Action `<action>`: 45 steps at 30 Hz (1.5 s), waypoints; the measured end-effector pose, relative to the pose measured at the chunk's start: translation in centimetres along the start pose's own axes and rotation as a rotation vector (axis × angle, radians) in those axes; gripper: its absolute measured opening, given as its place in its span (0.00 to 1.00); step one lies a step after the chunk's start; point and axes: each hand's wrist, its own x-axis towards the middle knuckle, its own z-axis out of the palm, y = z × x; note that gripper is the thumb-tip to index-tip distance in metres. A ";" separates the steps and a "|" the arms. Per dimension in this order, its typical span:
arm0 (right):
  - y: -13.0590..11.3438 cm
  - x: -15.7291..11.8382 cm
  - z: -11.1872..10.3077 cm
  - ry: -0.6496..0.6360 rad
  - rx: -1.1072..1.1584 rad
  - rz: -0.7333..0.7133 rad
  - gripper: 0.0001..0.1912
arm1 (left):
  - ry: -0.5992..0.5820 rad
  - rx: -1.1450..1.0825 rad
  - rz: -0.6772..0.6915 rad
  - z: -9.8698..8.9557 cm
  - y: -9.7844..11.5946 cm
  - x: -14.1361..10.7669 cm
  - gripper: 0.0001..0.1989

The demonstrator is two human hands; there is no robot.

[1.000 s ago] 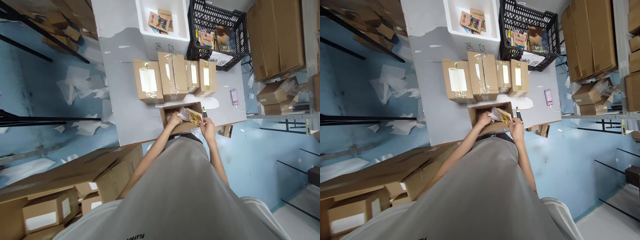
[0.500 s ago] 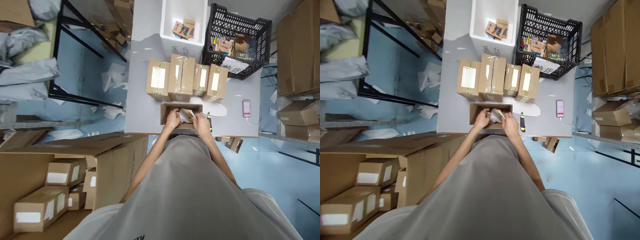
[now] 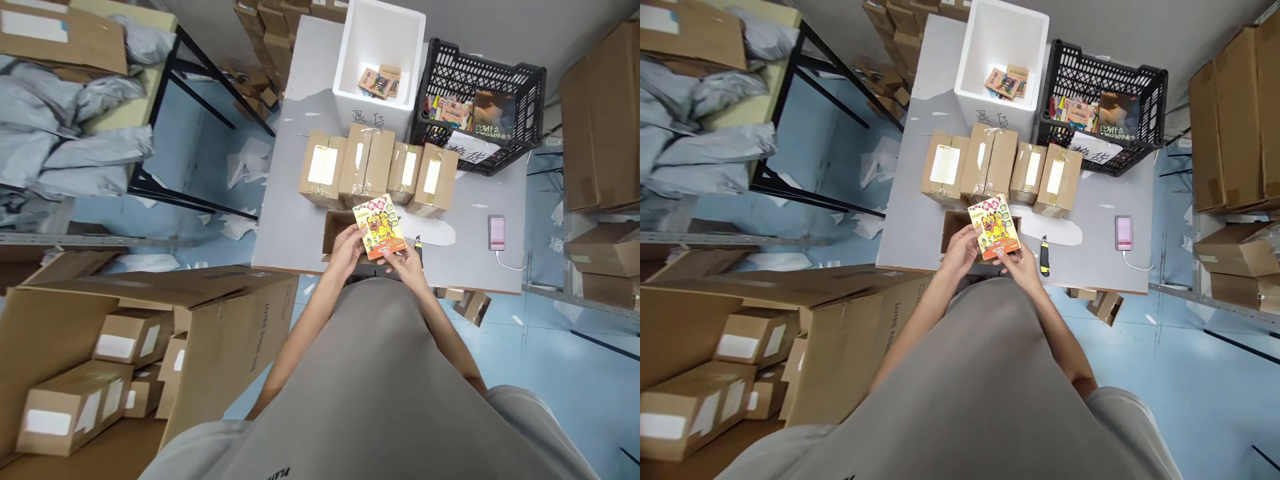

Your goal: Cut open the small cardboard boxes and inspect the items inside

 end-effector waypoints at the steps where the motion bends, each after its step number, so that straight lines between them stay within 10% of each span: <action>1: -0.4 0.1 -0.3 -0.002 -0.014 -0.013 0.34 | 0.001 0.022 0.024 0.0 0.4 0.0 0.30; 11: -1.3 1.2 -1.7 0.011 -0.212 -0.095 0.32 | 0.014 0.164 0.225 0.0 3.4 -0.8 0.28; 16: -2.5 0.0 -1.1 0.318 -0.670 -0.413 0.21 | 0.101 0.225 0.327 1.2 2.3 -1.1 0.28; 21: -3.6 -1.3 0.9 0.120 -0.893 -0.517 0.28 | 0.099 0.307 0.392 3.8 1.0 -2.3 0.27; 28: -3.5 -0.9 0.3 0.209 -0.494 -0.439 0.20 | -0.070 0.492 0.555 6.8 1.6 -5.2 0.17; 33: -4.2 -1.2 -0.9 0.253 -0.196 -0.320 0.20 | 0.106 0.444 0.550 5.0 1.6 -4.0 0.27; 38: -4.5 -1.7 -1.3 0.219 -0.074 -0.286 0.25 | -0.024 0.383 0.304 2.5 2.4 -3.5 0.25; 45: -3.6 -0.6 -1.1 0.249 -0.065 -0.277 0.29 | 0.014 0.380 0.384 2.7 3.2 -4.9 0.25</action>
